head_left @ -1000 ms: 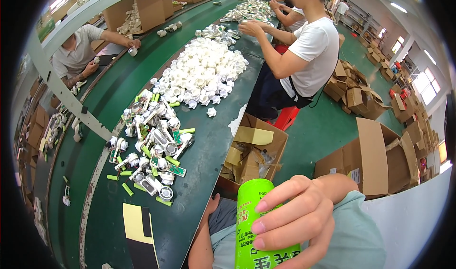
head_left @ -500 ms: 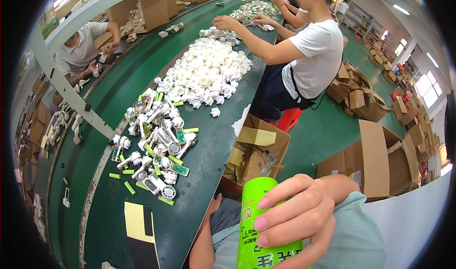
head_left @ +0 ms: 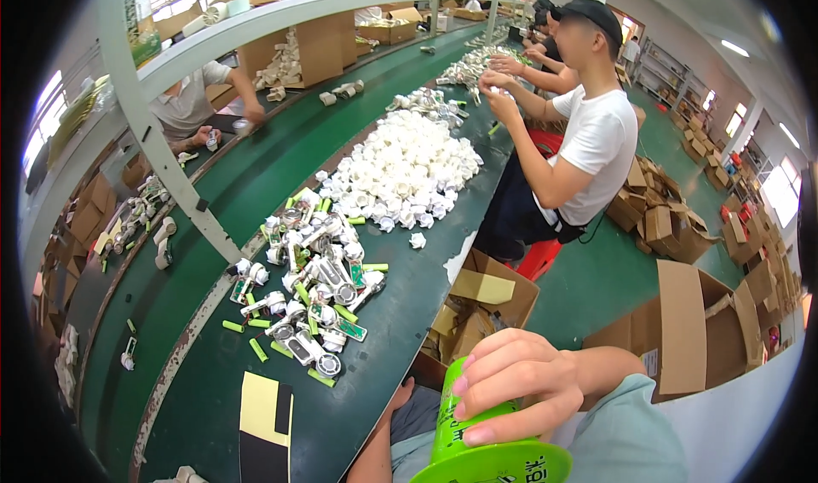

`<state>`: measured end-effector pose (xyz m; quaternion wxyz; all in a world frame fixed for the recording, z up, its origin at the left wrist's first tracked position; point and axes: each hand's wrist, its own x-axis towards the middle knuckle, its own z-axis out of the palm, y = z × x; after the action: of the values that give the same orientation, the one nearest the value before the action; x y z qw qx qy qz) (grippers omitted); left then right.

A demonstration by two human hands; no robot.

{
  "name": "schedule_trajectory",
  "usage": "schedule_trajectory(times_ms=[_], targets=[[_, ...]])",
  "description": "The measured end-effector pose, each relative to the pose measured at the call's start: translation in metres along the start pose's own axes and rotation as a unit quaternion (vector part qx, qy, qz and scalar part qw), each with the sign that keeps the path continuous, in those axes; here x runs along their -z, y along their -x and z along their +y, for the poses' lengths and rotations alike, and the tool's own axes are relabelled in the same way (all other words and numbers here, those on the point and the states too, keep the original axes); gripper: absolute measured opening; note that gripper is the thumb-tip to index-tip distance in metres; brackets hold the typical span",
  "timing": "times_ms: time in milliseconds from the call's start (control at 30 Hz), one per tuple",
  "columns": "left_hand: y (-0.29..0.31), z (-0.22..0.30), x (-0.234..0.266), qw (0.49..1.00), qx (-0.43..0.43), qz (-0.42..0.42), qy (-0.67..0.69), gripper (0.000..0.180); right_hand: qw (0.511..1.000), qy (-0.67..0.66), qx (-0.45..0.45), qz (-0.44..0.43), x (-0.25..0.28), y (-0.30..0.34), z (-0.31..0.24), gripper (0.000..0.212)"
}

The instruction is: The person assembles handheld fans by hand on a production line, fitting internal components and fan blades into a plastic housing, then inserting a battery.

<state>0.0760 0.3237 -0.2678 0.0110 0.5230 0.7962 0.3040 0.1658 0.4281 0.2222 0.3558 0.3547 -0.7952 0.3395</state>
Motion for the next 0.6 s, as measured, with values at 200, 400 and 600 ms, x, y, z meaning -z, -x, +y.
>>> schedule_trajectory(times_ms=[200,400,600], targets=[[0.002,-0.008,0.017,0.998,0.038,0.049,-0.028,0.06,0.942,-0.164,-0.292,0.011,0.013,0.038,0.021,0.06],[0.04,-0.025,0.029,0.986,0.122,0.091,-0.064,0.061,0.947,-0.137,-0.28,0.084,0.013,-0.144,0.117,0.06],[0.049,-0.012,0.039,0.978,0.193,0.04,0.072,0.055,0.962,-0.031,-0.225,0.152,-0.016,-0.339,0.191,0.048]])
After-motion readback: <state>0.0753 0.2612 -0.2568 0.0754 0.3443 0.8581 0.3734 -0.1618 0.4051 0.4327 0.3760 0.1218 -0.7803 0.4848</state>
